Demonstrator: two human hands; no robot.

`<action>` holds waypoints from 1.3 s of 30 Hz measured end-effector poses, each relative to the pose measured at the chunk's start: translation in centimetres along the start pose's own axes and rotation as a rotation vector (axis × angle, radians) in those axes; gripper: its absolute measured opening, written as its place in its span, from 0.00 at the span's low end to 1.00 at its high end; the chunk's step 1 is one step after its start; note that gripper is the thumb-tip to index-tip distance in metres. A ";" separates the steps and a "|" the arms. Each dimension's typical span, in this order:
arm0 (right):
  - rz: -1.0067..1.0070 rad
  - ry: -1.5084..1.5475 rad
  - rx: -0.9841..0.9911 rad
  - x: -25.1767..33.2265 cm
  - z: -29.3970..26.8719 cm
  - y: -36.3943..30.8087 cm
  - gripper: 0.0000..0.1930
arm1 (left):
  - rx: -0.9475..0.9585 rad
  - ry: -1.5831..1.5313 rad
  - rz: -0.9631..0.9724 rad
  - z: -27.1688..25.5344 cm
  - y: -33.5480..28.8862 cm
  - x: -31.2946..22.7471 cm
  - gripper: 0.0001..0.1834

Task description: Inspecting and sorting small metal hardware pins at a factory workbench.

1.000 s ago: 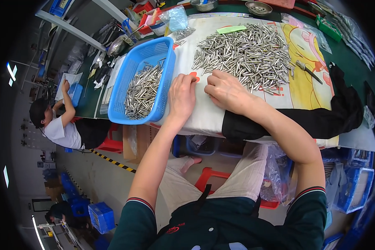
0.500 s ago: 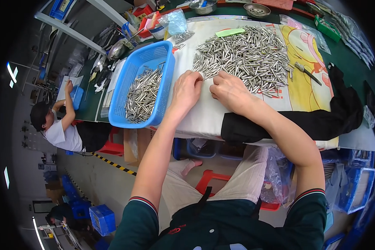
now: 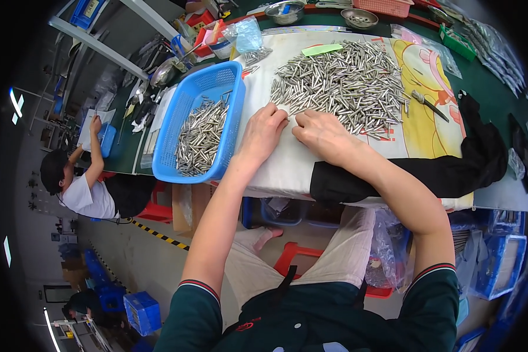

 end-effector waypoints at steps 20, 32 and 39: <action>0.747 0.684 -0.277 -1.9 0.6 0.6 0.07 | -0.160 -1.004 -0.929 0.7 -1.0 -1.5 0.04; 0.649 0.576 -0.401 -1.5 0.2 0.7 0.06 | -0.220 -1.128 -0.859 1.5 -1.3 -1.6 0.07; 0.666 0.581 -0.366 -1.3 0.1 1.0 0.06 | -0.257 -1.174 -0.882 1.2 -1.5 -1.4 0.09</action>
Point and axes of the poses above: each hand's wrist, its own y-axis towards the middle knuckle, its own z-axis out of the palm, x = y × z, the point moved 2 cm from there along y, towards the middle knuckle, and after that the axes turned 13 degrees about -x, right-handed, at the moved point
